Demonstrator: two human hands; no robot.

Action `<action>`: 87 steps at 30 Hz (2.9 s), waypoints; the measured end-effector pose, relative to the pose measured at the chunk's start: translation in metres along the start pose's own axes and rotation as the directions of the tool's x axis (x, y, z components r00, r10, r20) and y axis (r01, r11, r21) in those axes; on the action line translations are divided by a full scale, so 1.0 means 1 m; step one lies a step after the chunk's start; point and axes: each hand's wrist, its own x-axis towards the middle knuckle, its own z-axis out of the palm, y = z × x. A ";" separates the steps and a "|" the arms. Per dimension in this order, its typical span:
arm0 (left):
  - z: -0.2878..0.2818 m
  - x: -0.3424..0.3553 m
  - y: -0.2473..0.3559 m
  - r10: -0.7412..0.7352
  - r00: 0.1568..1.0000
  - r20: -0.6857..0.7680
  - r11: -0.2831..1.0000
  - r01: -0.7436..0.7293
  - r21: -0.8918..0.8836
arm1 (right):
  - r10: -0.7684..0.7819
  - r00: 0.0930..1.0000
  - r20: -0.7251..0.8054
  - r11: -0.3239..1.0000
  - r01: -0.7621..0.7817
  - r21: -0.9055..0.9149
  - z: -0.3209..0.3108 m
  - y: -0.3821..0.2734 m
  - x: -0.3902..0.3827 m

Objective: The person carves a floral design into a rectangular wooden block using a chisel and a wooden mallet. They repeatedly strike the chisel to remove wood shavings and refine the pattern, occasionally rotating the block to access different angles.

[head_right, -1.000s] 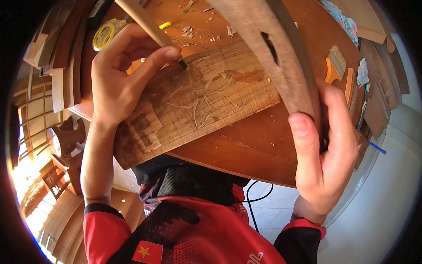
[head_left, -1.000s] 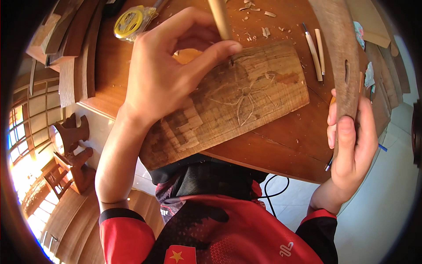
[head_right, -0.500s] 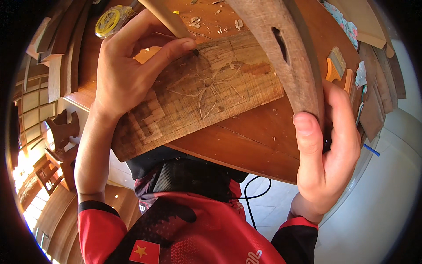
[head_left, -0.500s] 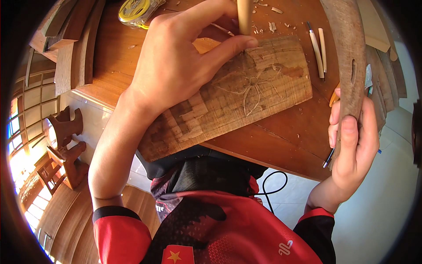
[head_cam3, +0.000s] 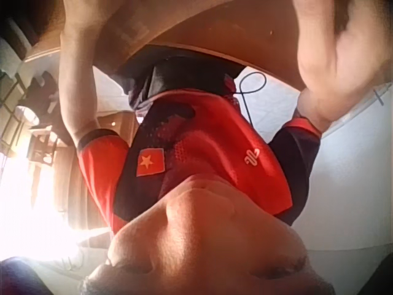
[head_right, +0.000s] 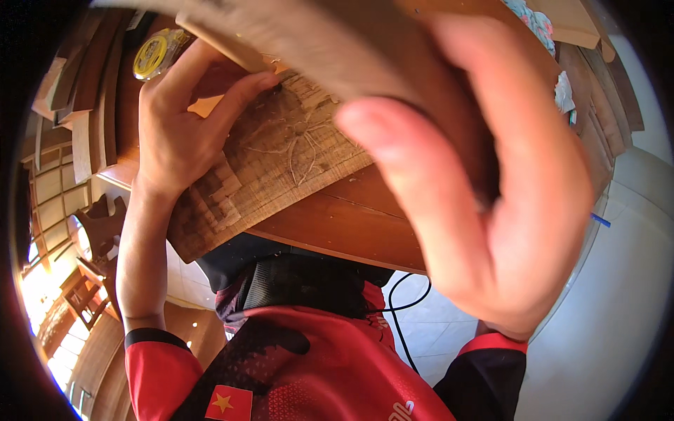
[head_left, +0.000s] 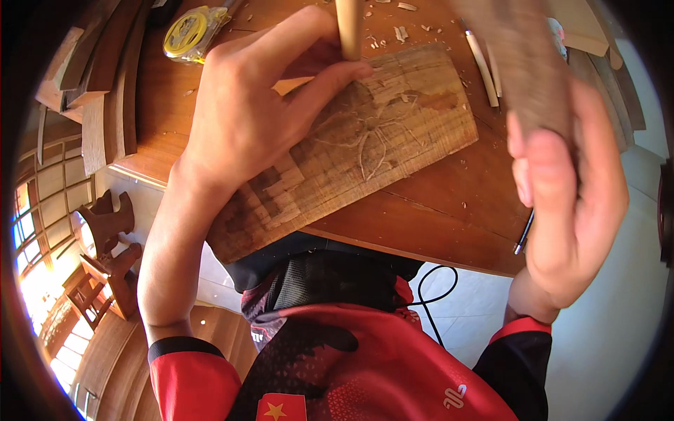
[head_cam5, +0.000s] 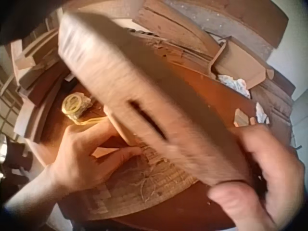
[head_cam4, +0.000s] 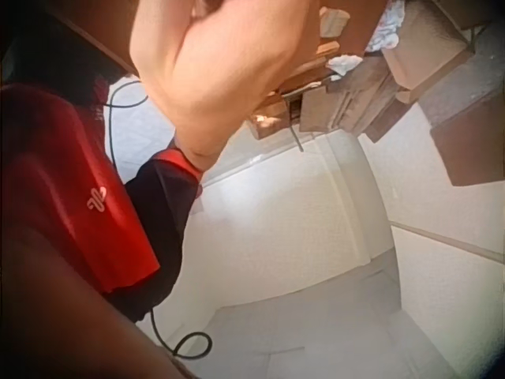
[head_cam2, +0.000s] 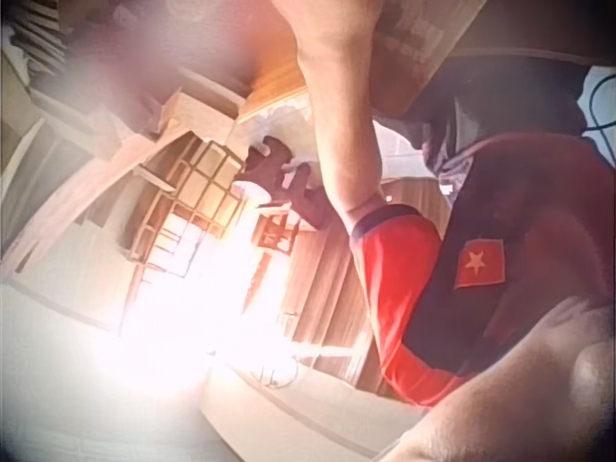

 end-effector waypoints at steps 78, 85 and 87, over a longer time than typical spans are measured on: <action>0.007 0.000 0.009 -0.034 0.998 -0.053 0.999 0.036 0.035 | -0.028 0.996 0.089 0.997 0.034 -0.068 -0.016 -0.004 0.019; 0.007 0.001 0.011 -0.022 0.998 -0.055 0.997 0.026 0.069 | -0.021 0.991 0.132 0.997 0.031 -0.072 -0.015 -0.007 0.021; 0.009 0.005 0.011 0.001 0.999 -0.054 0.998 0.002 0.059 | -0.002 0.992 0.124 0.997 0.012 -0.076 -0.021 -0.012 0.020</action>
